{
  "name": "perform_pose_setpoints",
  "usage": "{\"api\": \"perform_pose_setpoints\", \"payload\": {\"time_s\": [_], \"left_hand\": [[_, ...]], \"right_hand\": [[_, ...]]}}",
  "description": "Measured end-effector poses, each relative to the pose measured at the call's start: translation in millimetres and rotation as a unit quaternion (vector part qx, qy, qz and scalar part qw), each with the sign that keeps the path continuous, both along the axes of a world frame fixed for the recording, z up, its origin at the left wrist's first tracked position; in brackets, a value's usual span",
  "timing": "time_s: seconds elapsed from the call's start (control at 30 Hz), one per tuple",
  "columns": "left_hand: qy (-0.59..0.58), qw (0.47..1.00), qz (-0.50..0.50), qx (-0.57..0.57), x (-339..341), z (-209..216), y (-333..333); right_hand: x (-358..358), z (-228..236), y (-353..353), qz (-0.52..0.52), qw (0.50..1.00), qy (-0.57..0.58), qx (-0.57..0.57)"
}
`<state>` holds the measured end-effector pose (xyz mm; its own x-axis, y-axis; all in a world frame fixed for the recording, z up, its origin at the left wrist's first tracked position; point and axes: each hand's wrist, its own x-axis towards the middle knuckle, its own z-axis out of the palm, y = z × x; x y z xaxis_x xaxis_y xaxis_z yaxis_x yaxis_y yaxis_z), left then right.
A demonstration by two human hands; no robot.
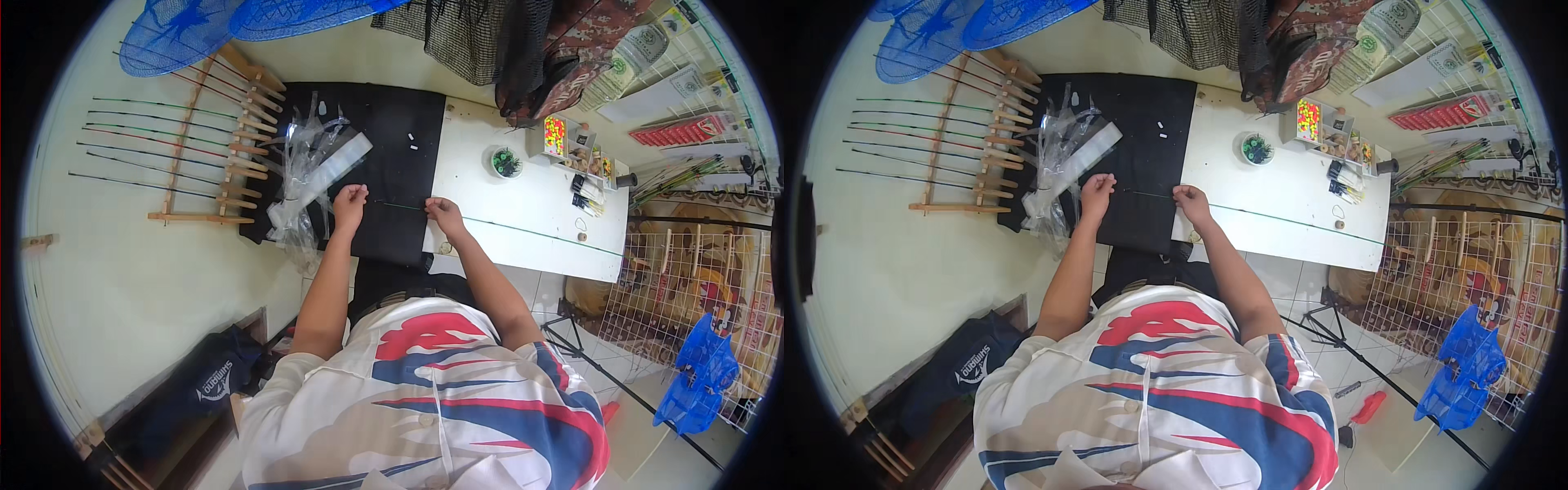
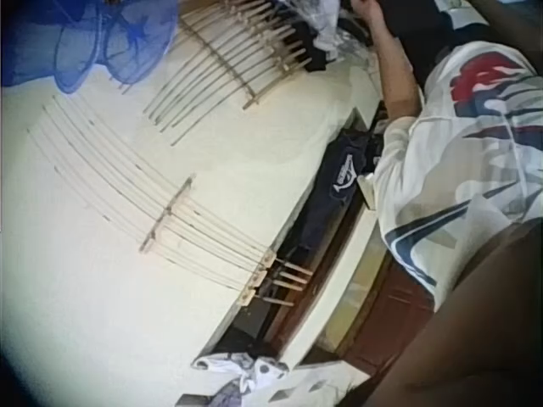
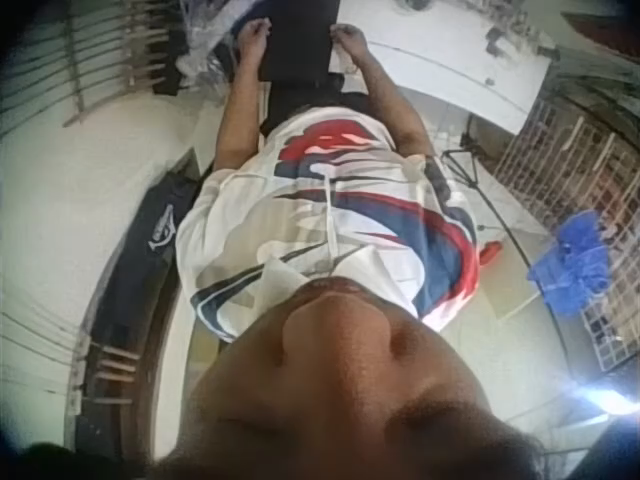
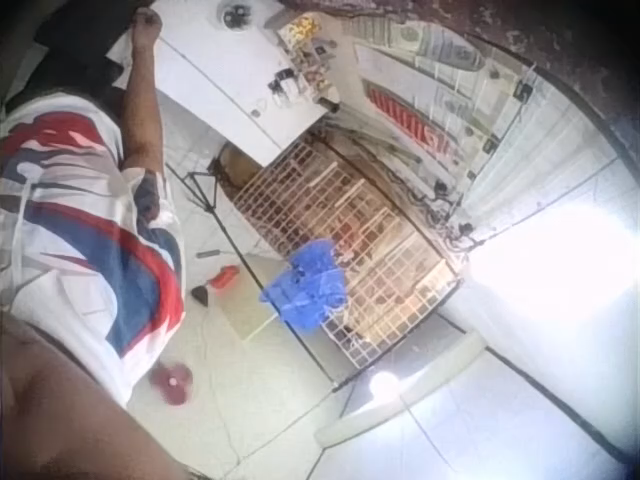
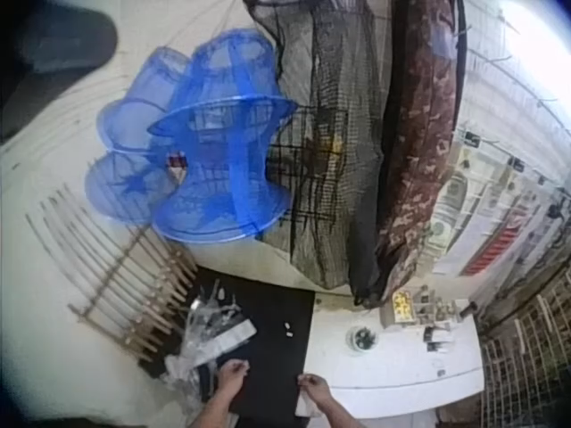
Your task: Assembling fishing tackle by threading components onto a line.
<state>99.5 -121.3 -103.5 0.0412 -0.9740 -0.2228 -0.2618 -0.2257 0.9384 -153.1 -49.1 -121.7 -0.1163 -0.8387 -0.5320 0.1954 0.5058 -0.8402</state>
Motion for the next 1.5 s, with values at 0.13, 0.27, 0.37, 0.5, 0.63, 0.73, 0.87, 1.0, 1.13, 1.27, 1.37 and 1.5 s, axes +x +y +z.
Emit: {"api": "perform_pose_setpoints", "payload": {"time_s": [0.13, 0.27, 0.37, 0.5, 0.63, 0.73, 0.87, 1.0, 1.13, 1.27, 1.37, 1.5], "left_hand": [[0.030, 0.999, 0.019, 0.033, -3.7, 18.0, -0.4], [0.036, 0.998, 0.048, -0.006, -11.9, 33.8, -4.3], [0.041, 0.992, 0.066, -0.095, -4.5, 29.8, -8.2], [0.019, 0.995, 0.051, -0.087, -18.1, 52.8, -15.2], [0.044, 0.993, 0.040, -0.101, -26.0, 67.4, -17.5], [0.076, 0.992, 0.021, -0.101, -28.9, 64.2, -17.1], [0.081, 0.992, -0.033, -0.086, -34.1, 52.1, -9.4], [0.037, 0.992, -0.105, -0.064, -54.0, 56.8, 2.0], [0.049, 0.991, -0.109, -0.066, -61.3, 54.7, 8.4], [0.070, 0.987, -0.140, -0.025, -62.6, 61.6, 8.8], [0.100, 0.985, -0.133, -0.047, -67.2, 66.2, 6.4], [0.015, 0.987, -0.152, -0.044, -61.1, 72.1, 4.5]], "right_hand": [[-1.1, -5.7, -0.9, -0.006, 1.000, -0.011, -0.003], [-3.3, -9.1, -0.5, 0.004, 1.000, 0.002, 0.000], [3.7, -6.7, 0.2, 0.012, 1.000, -0.002, -0.002], [-2.7, -18.3, 0.6, 0.015, 1.000, 0.010, -0.011], [-3.0, -20.3, 0.0, 0.023, 0.999, 0.031, -0.010], [-2.0, -14.6, 0.1, 0.029, 0.999, 0.038, -0.015], [-0.4, -4.3, 0.9, 0.047, 0.997, 0.059, -0.012], [-4.0, -2.0, 1.4, 0.056, 0.997, 0.045, -0.004], [-2.4, -2.2, 1.2, 0.066, 0.997, 0.043, 0.001], [-2.8, -1.8, 4.0, 0.051, 0.998, 0.026, -0.014], [-6.6, -2.1, 7.2, 0.037, 0.999, 0.010, -0.022], [-4.9, 26.4, 6.1, 0.000, 0.999, -0.046, 0.018]]}}
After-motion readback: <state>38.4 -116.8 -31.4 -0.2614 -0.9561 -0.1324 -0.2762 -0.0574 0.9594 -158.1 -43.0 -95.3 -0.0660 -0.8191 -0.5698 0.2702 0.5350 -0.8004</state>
